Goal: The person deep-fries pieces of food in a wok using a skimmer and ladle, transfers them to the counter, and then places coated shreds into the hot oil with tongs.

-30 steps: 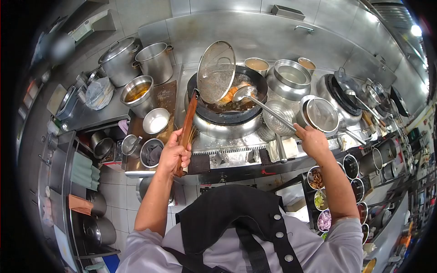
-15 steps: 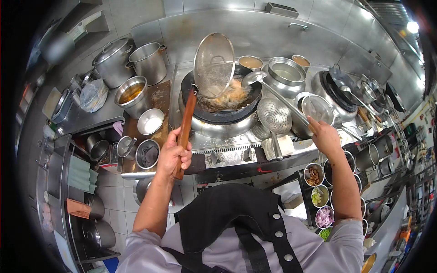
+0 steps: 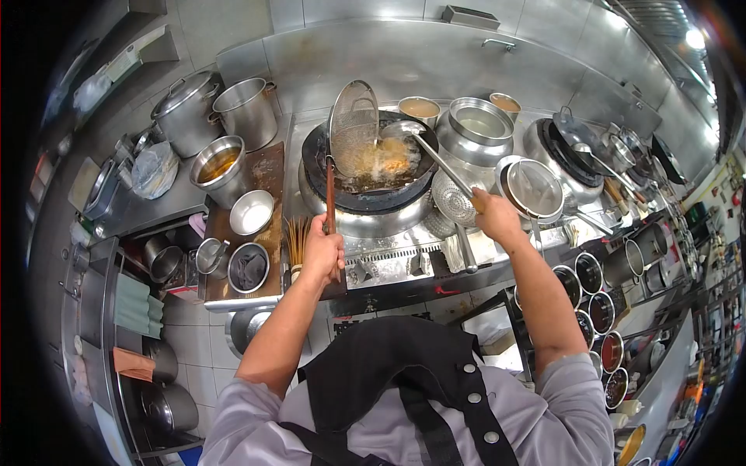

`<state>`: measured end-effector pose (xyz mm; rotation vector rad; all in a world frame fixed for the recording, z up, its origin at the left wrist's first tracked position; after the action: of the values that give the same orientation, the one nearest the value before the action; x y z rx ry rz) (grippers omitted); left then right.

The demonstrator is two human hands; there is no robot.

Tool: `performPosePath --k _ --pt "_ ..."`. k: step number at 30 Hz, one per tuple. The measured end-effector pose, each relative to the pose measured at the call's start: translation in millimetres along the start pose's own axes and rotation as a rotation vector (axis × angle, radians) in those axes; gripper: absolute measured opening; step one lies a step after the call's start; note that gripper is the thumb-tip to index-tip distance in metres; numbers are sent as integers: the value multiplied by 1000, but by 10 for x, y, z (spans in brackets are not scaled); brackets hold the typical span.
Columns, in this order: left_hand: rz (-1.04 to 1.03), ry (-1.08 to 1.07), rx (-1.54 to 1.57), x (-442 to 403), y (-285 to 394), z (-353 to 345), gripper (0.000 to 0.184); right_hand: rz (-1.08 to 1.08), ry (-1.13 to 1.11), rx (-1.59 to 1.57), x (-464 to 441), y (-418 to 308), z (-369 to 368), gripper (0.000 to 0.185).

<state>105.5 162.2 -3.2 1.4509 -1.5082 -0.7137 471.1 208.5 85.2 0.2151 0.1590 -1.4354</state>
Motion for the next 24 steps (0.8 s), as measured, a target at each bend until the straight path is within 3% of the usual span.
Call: performPosePath --k 5,6,7,10,13,19,24 --pt "48 -8 91 -132 137 -240 68 -74 48 -273 -91 -171 -372 43" --pt "68 -20 120 -153 146 -282 69 -224 -226 -530 -50 -240 -494 42" --pt "66 -18 122 -171 183 -297 69 -220 -225 -529 -65 -265 -560 42" --pt "91 -52 110 -229 241 -325 71 -420 -340 -1296 56 -389 -816 38" --pt "106 -91 41 -263 272 -286 69 -445 -424 -1541 208 -402 -829 37" --pt "136 -144 202 -342 235 -125 68 -412 -418 -1497 503 -399 -722 37" --pt "245 -265 412 -369 200 92 62 -349 -427 -1543 627 -394 -794 53"
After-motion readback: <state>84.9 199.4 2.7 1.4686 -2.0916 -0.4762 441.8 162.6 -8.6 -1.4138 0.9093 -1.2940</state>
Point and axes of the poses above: each hand's wrist, its own x-axis away from the middle knuckle, its own z-axis out of the back of the hand, y = z × x, the point moved 9 cm from there along -x, towards the middle knuckle, and after that the axes turned 14 degrees about x, right-handed, at the moved point
